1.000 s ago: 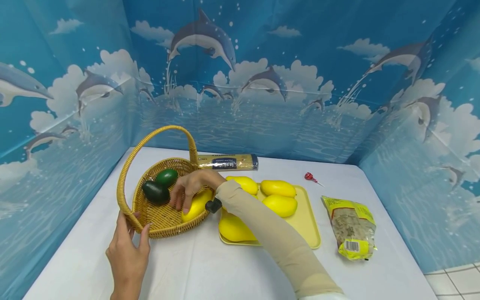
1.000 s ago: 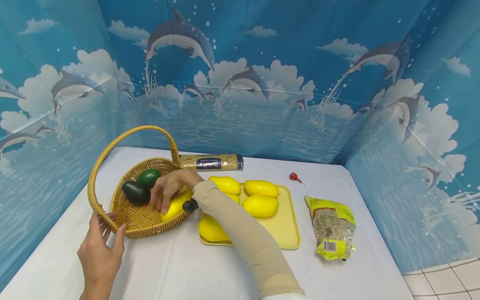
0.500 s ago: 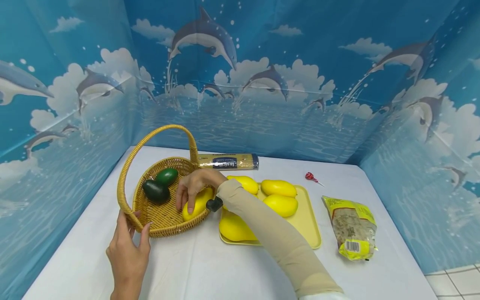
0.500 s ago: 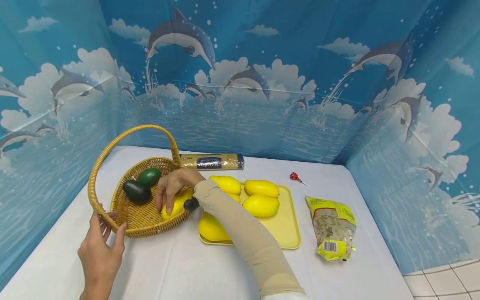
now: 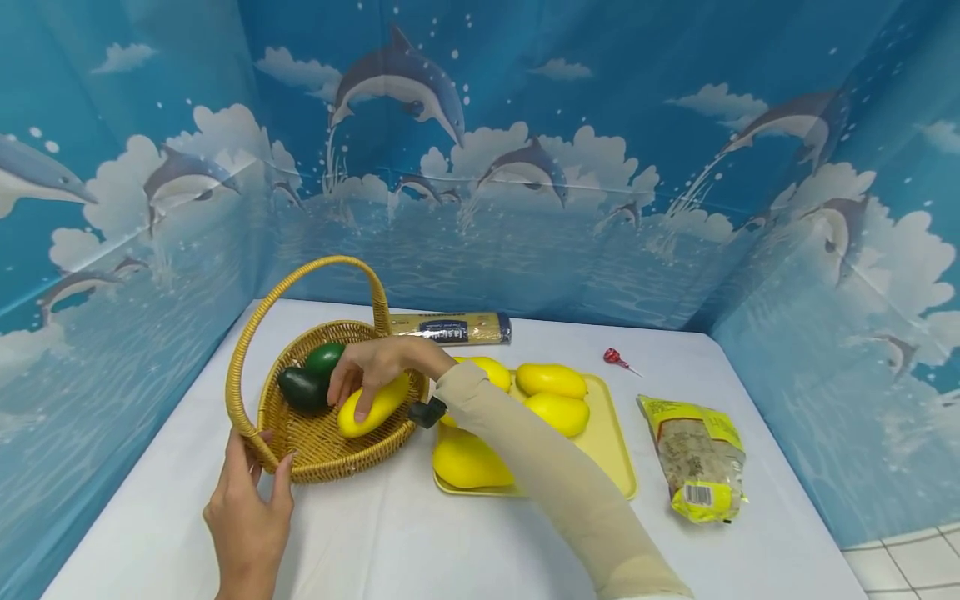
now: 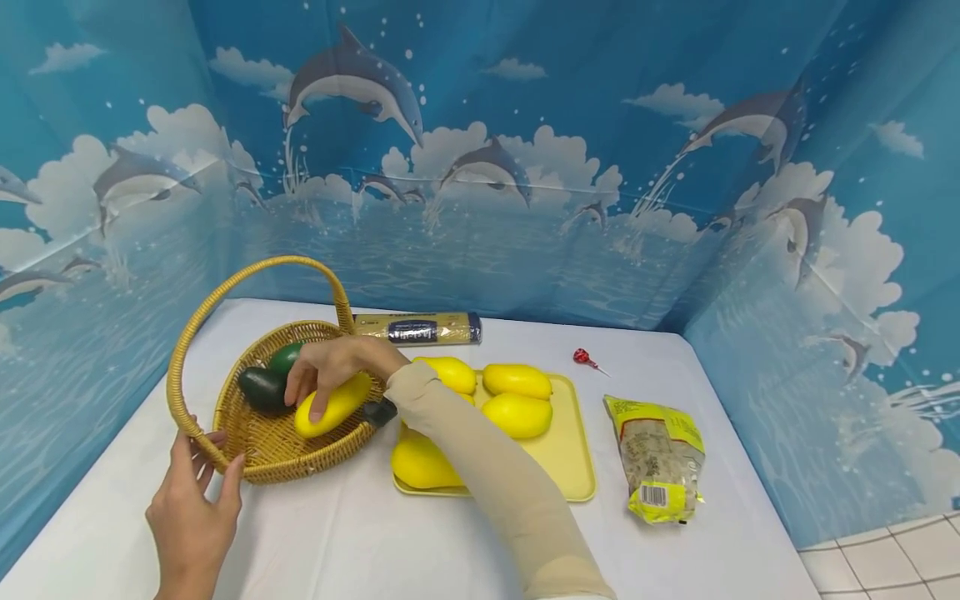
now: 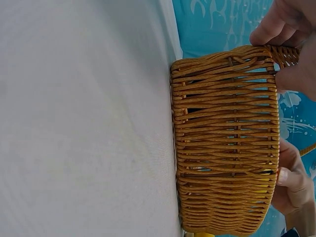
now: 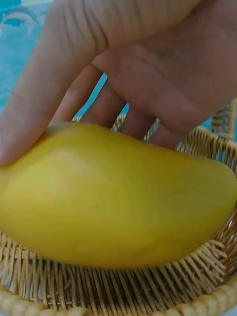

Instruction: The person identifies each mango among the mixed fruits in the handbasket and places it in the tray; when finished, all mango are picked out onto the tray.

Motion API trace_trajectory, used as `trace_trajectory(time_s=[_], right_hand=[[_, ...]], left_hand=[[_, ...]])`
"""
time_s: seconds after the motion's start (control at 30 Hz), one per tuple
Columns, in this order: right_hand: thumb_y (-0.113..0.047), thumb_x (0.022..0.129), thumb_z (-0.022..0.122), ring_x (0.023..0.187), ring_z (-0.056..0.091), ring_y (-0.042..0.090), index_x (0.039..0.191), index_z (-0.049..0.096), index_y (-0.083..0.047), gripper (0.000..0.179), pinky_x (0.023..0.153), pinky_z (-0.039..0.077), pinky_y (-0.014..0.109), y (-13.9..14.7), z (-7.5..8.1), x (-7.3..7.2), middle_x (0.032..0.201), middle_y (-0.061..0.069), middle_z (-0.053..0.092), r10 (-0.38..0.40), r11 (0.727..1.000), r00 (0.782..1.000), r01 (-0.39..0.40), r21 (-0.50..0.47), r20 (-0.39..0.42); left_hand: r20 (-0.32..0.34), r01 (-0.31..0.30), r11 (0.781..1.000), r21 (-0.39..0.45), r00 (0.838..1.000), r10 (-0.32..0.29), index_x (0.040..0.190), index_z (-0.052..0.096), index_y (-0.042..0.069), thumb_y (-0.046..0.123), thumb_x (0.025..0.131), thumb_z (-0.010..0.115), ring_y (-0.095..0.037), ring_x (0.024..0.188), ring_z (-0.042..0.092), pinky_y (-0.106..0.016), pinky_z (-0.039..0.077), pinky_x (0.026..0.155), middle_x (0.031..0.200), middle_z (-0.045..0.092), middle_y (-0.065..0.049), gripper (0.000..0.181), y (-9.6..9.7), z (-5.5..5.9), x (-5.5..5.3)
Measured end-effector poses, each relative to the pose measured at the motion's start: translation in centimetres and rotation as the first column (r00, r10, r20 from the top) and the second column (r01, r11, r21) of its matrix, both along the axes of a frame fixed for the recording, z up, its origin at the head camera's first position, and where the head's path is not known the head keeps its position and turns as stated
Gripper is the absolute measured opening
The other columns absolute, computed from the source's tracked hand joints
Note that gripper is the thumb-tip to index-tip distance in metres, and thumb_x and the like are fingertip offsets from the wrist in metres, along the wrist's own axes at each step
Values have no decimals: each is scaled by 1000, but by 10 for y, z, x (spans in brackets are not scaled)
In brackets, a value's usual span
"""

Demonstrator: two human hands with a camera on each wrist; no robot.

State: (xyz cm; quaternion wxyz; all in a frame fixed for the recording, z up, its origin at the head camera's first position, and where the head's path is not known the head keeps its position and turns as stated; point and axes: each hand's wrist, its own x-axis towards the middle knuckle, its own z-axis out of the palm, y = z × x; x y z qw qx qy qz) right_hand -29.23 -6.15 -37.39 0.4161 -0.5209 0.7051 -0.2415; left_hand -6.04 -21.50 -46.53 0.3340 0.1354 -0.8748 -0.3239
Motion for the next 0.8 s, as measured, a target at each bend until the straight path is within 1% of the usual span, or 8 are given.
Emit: trace_trajectory(time_s=[0.13,0.2,0.3,0.37,0.47,0.53,0.7,0.8], right_hand=[[-5,90,88,118,71,14,137,69,6,52,108,57,23,7,11,7,136,20,72,-11,995,996,2,-104,-83],[-7,90,89,118,70,12,137,70,5,52,107,57,22,13,17,11,135,17,73,-17,989,992,-1,-145,-123],[-11,91,89,118,70,11,135,72,2,50,104,58,21,25,26,19,132,14,75,-34,975,984,-6,-223,-176],[-14,91,90,117,70,9,135,73,0,49,103,59,21,36,31,24,132,12,76,-62,963,973,0,-271,-220],[-17,90,91,116,70,8,135,73,-2,50,102,59,21,55,37,32,132,10,76,-134,941,957,41,-337,-259],[-16,90,91,117,69,9,135,73,-1,51,103,59,21,68,38,37,133,10,75,-186,922,946,75,-380,-265],[-16,89,91,122,68,13,136,73,-3,52,106,58,26,104,38,50,133,9,75,-295,867,917,139,-478,-268],[-17,88,92,126,67,16,137,72,-4,54,109,58,29,129,36,58,134,7,75,-364,837,891,185,-516,-271]], left_hand=[[3,8,1000,2,1000,-8,160,43,0,-5,89,85,-47,118,72,-54,59,90,132,72,-23,83,1,-1,0],[4,5,1000,5,1000,-5,160,42,0,-6,89,85,-47,118,72,-54,60,90,132,71,-23,83,1,-1,0],[10,-3,1000,10,1000,3,160,42,0,-6,89,84,-47,119,72,-54,60,90,132,71,-24,83,2,0,1],[14,-6,1000,12,1000,6,161,41,1,-6,89,84,-48,119,71,-55,60,90,133,71,-24,84,2,0,1],[18,-9,1000,12,1000,8,162,41,2,-6,90,84,-48,119,71,-56,60,90,134,71,-25,84,3,1,1],[16,-8,1000,11,1000,8,162,41,1,-5,90,84,-48,118,71,-56,60,90,134,71,-25,84,2,1,1],[-5,0,1000,3,1000,0,159,44,1,-6,89,85,-47,116,73,-55,59,89,132,72,-23,81,1,0,1],[-12,6,1000,1,1000,-6,158,46,1,-7,89,85,-46,116,73,-53,58,88,132,72,-22,80,0,-1,2]])
